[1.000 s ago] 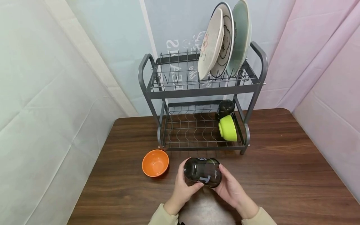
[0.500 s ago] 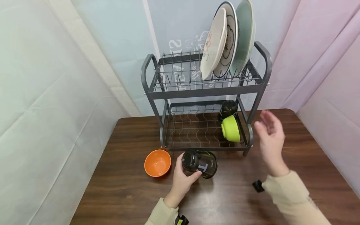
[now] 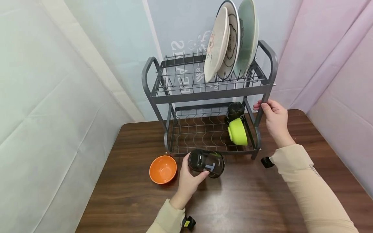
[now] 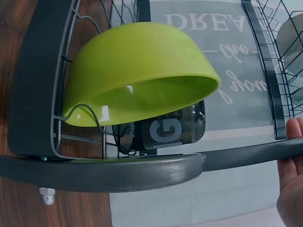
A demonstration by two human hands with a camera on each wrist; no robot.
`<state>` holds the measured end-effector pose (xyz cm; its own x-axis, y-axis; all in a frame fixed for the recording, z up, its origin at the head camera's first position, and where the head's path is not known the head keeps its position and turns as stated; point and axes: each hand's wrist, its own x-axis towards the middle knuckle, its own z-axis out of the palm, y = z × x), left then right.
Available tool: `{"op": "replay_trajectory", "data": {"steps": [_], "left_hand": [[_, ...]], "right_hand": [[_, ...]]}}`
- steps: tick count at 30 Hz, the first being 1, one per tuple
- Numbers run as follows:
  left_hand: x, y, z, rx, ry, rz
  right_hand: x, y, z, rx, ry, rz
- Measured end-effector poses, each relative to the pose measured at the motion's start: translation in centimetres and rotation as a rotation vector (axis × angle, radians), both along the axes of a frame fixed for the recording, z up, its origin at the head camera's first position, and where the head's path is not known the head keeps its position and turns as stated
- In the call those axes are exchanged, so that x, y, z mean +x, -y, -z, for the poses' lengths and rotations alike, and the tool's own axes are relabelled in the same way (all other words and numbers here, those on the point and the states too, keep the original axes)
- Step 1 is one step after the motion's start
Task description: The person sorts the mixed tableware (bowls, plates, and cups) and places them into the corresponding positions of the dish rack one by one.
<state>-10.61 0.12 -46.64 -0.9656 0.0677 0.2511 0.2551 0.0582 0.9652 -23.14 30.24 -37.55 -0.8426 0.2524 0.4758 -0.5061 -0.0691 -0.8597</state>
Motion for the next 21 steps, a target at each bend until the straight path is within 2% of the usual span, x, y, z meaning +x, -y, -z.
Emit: {"op": "replay_trajectory", "data": {"steps": [3,5,11,17,21], "left_hand": [[-1.4,-0.3,-0.9,-0.045,-0.024,-0.020],[-2.7,-0.6,-1.5,-0.064,-0.023,-0.032],[-8.0,-1.6,-2.8,-0.168,-0.006,-0.077],[-13.2,-2.8,-3.0,-0.311,0.012,-0.045],[-15.4,-3.9,-2.8,-0.410,0.024,-0.055]], "right_hand": [[-0.2,0.0,0.1,-0.027,0.008,0.019],[-0.3,0.1,0.2,-0.033,0.011,0.034],[-0.6,0.7,0.5,-0.053,0.020,0.086],[0.1,2.1,-0.1,0.052,0.034,0.131],[0.8,3.1,-1.1,0.091,-0.001,0.171]]}}
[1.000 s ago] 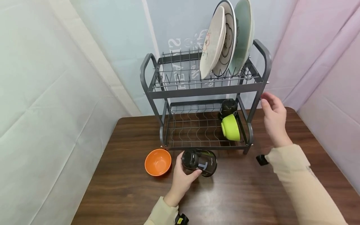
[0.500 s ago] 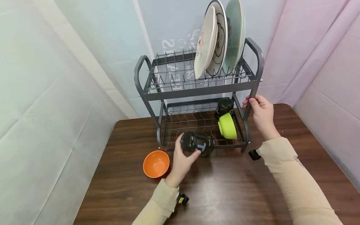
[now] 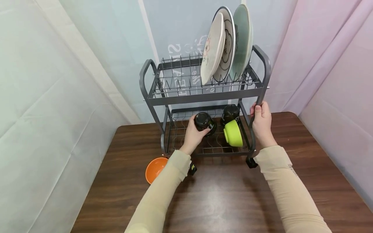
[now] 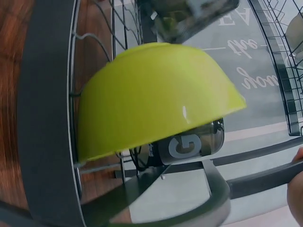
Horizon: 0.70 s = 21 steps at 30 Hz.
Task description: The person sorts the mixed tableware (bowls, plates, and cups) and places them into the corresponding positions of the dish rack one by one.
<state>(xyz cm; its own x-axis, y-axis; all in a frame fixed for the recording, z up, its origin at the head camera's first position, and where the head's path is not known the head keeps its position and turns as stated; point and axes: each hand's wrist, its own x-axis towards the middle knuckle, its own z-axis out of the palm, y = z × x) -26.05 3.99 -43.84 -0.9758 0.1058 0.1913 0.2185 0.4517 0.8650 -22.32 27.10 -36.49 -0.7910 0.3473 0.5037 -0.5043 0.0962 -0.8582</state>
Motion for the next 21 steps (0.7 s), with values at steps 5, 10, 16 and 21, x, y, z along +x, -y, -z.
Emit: {"op": "replay_trajectory", "data": {"steps": [5,10,16,21], "left_hand": [[-1.4,-1.1,0.4,-0.086,0.015,0.011],[-2.4,-1.8,0.4,-0.143,0.029,0.005],[-3.1,-2.6,0.2,-0.216,0.067,-0.035],[-3.5,-3.0,0.1,-0.231,0.081,-0.052]], "right_hand": [[-0.3,0.3,0.5,-0.003,-0.018,0.039],[-1.3,0.0,1.4,-0.044,-0.055,0.021],[-0.4,0.5,0.6,-0.042,-0.046,0.032],[-0.2,0.6,0.2,-0.048,-0.034,0.031]]}}
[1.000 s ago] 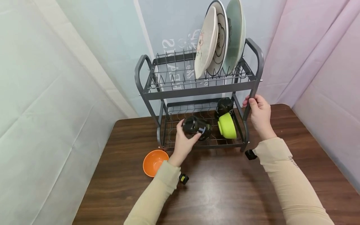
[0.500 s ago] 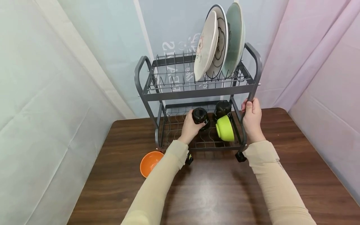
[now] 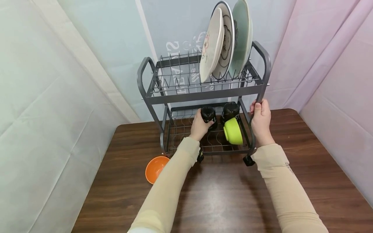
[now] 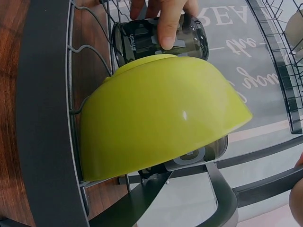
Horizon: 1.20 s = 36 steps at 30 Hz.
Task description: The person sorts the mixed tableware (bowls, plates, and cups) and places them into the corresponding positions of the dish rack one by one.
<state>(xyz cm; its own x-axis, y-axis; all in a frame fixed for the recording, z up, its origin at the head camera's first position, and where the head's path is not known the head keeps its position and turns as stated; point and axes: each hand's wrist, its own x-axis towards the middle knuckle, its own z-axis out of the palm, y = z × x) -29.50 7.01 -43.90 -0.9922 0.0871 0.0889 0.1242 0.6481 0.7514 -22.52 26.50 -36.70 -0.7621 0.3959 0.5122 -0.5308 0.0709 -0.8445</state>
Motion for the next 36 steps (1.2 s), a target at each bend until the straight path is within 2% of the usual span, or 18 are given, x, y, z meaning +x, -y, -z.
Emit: {"op": "replay_trajectory", "data": {"steps": [11,17,21,27,32,36], "left_hand": [[-0.6,0.2,0.1,-0.018,0.010,-0.007],[0.2,1.1,-0.7,0.054,0.052,0.022],[0.8,1.8,-1.5,0.068,0.074,0.043],[2.7,3.4,-3.6,0.054,0.053,0.110],[5.2,4.9,-5.2,0.044,-0.003,0.209],[7.3,6.4,-6.3,0.096,-0.083,0.282]], "right_hand": [[-0.2,0.1,0.1,-0.021,-0.008,-0.020],[-0.9,-0.3,0.9,-0.078,-0.016,-0.046],[-1.5,-0.8,1.6,-0.113,-0.025,-0.046],[-1.6,-1.0,1.7,-0.116,-0.050,-0.047],[-1.4,-0.8,1.4,-0.111,-0.055,-0.056],[-0.7,-0.3,0.7,-0.128,-0.067,-0.074]]}}
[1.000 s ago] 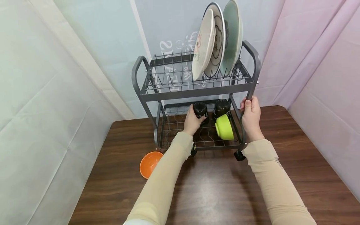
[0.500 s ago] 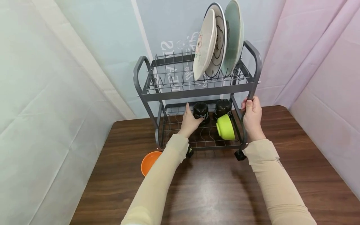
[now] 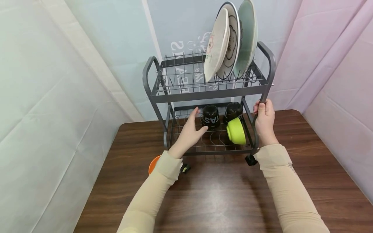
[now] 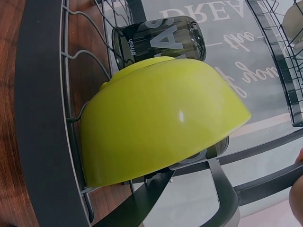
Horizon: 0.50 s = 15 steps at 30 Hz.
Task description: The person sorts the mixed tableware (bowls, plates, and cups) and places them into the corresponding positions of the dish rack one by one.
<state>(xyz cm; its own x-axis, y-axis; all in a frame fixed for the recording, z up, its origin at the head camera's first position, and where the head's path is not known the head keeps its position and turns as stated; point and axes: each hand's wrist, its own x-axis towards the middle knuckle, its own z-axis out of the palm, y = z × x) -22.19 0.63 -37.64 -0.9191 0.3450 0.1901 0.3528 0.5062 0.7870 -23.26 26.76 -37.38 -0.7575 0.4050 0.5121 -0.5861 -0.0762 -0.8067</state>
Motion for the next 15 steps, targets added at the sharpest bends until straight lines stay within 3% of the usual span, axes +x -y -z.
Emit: {"op": "replay_trajectory", "data": {"steps": [4,8,11,15], "left_hand": [[2.1,1.8,-0.9,0.094,-0.076,0.043],[5.0,3.7,-2.9,0.175,-0.102,0.051],[6.6,5.3,-4.0,0.199,-0.137,0.004],[7.0,8.1,-3.1,0.220,-0.176,-0.114]], "right_hand": [[0.3,0.2,-0.2,-0.015,-0.014,-0.017],[-0.2,-0.2,0.4,-0.018,-0.007,-0.003],[-0.7,-0.5,0.9,-0.022,-0.001,0.006],[-0.9,-0.6,1.0,-0.026,0.004,0.003]]}}
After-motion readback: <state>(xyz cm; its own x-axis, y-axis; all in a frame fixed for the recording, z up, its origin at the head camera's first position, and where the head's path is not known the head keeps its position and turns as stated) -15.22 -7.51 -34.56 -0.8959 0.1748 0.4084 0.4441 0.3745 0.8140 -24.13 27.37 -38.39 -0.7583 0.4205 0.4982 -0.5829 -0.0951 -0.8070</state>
